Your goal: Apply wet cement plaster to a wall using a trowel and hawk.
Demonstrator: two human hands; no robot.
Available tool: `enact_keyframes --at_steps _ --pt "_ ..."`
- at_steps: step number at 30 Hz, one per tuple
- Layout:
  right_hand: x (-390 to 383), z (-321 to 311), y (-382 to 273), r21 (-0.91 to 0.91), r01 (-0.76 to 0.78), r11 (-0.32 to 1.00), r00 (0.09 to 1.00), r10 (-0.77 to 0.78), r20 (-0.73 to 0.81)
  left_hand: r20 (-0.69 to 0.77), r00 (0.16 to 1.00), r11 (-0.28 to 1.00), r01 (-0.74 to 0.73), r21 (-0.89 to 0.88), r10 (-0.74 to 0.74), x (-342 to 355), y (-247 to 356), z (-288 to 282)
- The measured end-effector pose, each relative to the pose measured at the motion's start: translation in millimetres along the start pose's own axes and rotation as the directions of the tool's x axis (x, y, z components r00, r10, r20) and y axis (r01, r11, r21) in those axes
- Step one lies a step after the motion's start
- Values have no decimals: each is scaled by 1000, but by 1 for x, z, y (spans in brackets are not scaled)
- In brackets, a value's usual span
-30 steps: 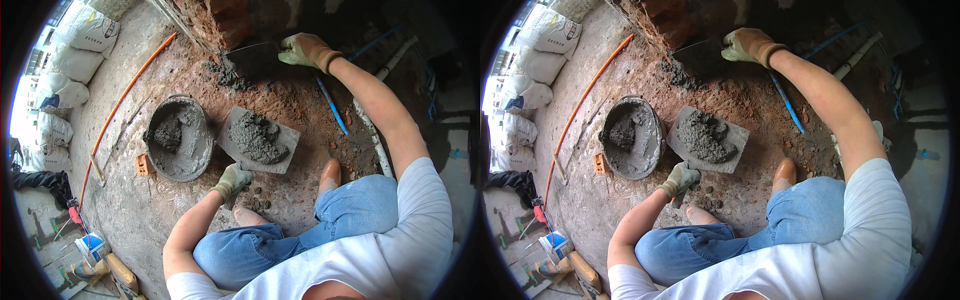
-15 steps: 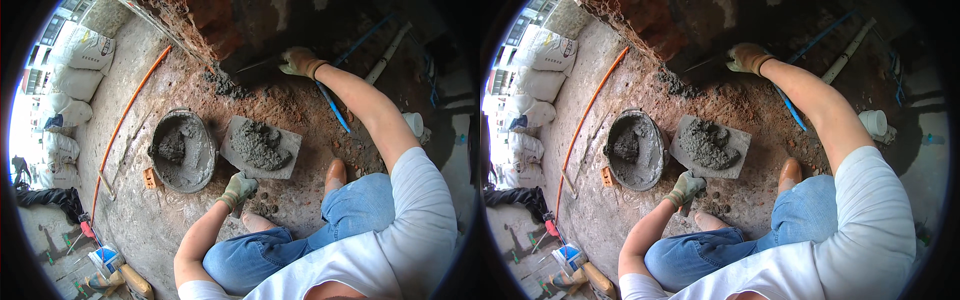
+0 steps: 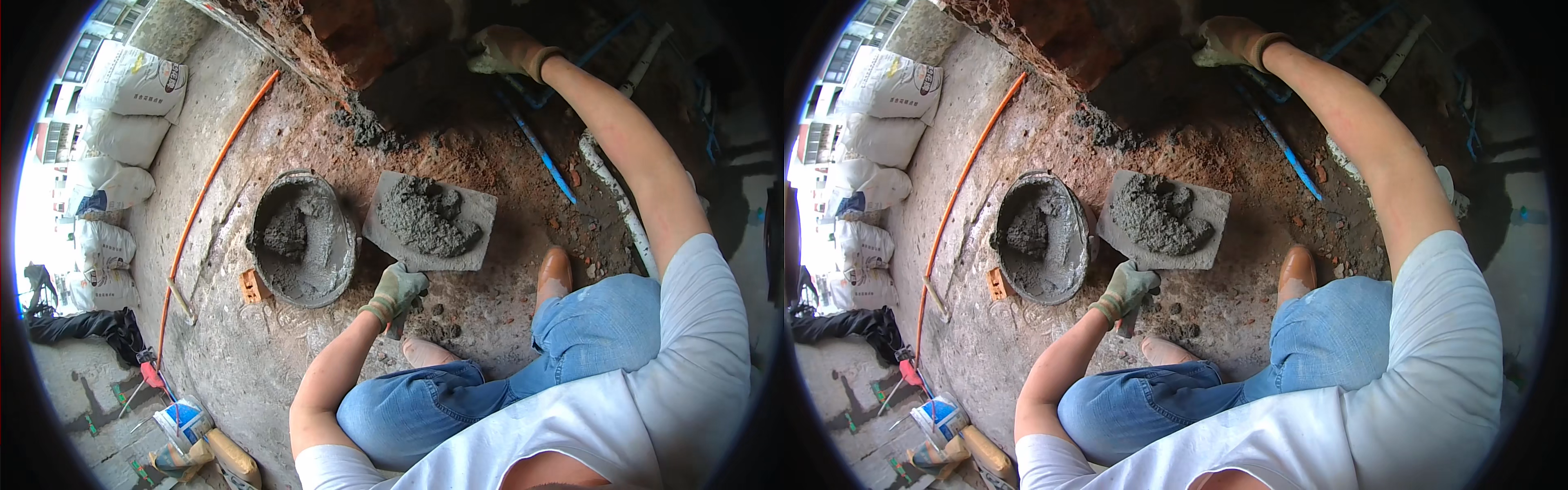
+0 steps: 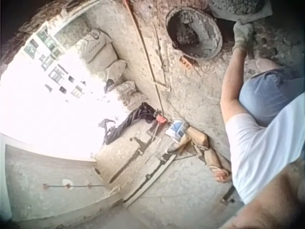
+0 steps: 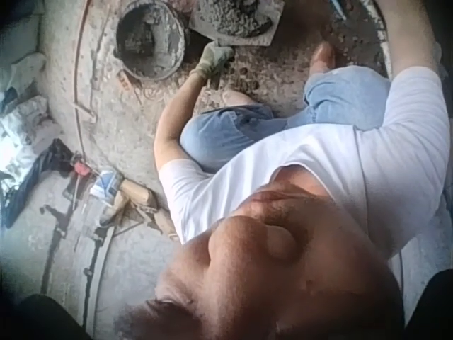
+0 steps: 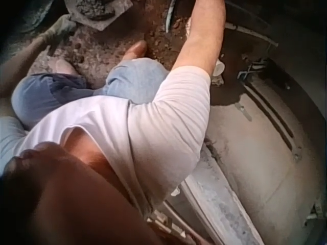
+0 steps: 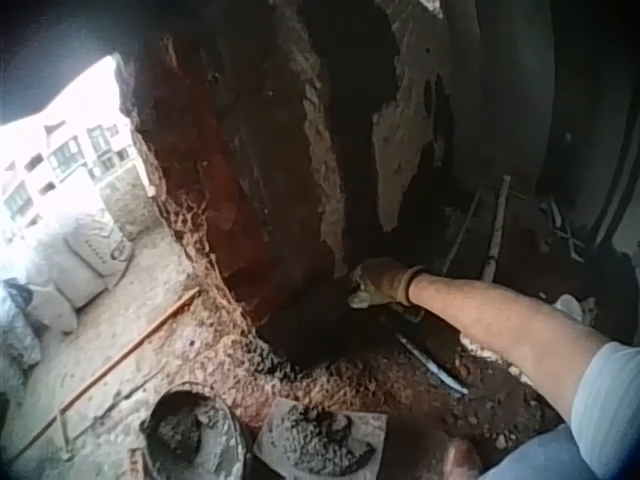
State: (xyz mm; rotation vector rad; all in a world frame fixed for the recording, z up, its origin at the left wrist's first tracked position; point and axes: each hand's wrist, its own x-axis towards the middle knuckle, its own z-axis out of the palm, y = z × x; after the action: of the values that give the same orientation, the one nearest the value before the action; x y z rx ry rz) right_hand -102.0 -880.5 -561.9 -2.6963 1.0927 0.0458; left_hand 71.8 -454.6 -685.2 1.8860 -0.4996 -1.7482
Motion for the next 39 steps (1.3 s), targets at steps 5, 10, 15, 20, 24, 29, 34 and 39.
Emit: enact_keyframes --at_steps 5,10,15,20,24,29,34,39 --pt "-47 56 10 -46 126 991 821 -130 -555 -13 1000 1000 -26 11 27 -4 12 2" --pt "-112 75 -47 320 236 918 832 -21 -554 -43 998 999 -33 35 34 -4 20 -5" --pt "-155 80 -70 226 73 971 996 -84 39 -113 991 997 -62 53 68 4 38 0" --pt "-135 59 -78 157 159 975 959 -115 -258 -136 983 992 -114 60 121 -2 48 -2" --pt "-144 67 -79 18 249 968 937 -236 -257 -209 958 976 -167 142 195 -7 46 -2" --pt "-145 42 -72 268 181 946 948 -96 -302 -236 945 965 -184 186 225 -4 29 -14" --pt "-141 38 -115 83 226 971 961 -208 -183 -241 957 981 -133 139 164 -21 55 3" --pt "-168 37 -94 33 236 971 959 -227 -172 -216 968 991 -137 -11 131 -24 53 -2"
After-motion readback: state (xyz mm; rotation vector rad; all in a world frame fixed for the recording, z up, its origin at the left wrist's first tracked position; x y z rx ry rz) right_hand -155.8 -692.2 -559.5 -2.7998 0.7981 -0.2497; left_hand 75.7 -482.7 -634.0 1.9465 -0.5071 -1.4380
